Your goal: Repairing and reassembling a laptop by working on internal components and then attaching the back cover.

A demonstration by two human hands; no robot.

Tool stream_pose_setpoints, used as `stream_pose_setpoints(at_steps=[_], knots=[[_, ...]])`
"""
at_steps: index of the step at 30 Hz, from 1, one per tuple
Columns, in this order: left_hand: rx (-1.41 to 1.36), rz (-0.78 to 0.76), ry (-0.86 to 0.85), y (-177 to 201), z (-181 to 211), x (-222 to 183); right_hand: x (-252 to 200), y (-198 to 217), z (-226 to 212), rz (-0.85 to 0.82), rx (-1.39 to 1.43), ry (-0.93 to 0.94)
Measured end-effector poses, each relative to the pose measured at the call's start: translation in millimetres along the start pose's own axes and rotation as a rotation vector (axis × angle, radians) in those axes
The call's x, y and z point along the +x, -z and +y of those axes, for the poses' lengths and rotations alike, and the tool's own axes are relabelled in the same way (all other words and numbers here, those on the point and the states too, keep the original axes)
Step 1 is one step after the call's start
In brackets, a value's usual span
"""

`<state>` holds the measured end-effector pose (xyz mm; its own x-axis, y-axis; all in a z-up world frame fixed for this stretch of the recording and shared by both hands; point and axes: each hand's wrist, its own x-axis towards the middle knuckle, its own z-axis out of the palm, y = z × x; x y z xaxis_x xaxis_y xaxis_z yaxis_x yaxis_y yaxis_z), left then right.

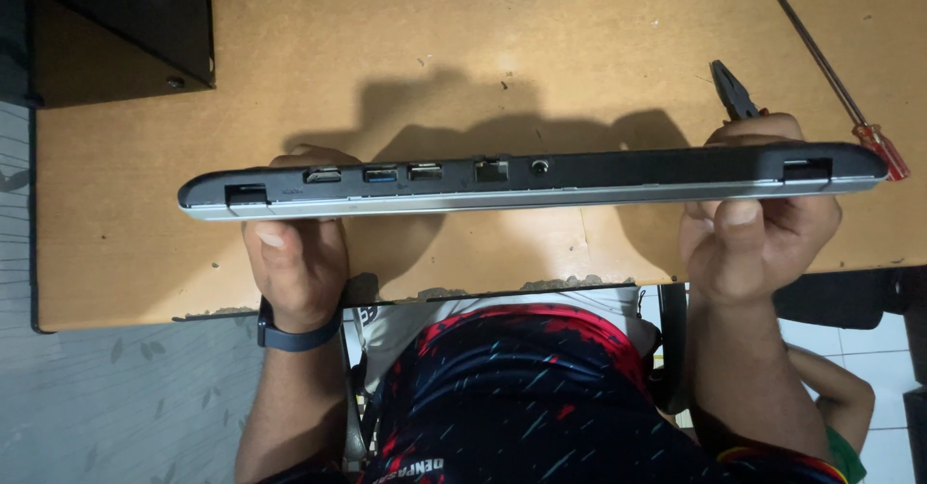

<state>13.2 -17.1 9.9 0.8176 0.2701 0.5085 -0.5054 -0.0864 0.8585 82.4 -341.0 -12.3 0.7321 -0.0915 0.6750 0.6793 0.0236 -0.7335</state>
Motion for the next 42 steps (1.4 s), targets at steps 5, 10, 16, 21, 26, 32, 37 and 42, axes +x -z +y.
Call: stream_pose_setpoints(at_steps=[5,10,16,21,26,32,37,42], knots=[[0.121,-0.036,-0.032,-0.4,7.0,4.2,-0.6,-2.6,-5.9,0.011,0.043,-0.065],[0.178,-0.026,-0.041,12.5,-5.4,-4.7,-1.5,-3.2,-7.1,0.018,0.014,-0.060],[0.165,-0.023,-0.034,-3.3,11.4,6.2,1.6,-2.8,-0.6,0.019,-0.050,0.027],[0.130,0.106,-0.177,-7.0,4.0,6.5,4.9,-5.2,-0.3,0.031,-0.058,0.026],[0.100,0.236,-0.191,-14.2,9.3,2.3,4.9,-5.4,-4.9,0.024,-0.061,0.060],[0.138,0.256,-0.212,-11.9,5.2,7.9,2.6,-0.2,9.6,0.057,-0.099,0.051],[0.161,0.262,-0.166,-12.4,12.7,8.9,4.0,-5.3,3.0,0.031,-0.156,0.065],[0.160,0.244,-0.153,-9.3,16.3,8.4,9.8,-2.3,-0.6,0.117,-0.080,0.030]])
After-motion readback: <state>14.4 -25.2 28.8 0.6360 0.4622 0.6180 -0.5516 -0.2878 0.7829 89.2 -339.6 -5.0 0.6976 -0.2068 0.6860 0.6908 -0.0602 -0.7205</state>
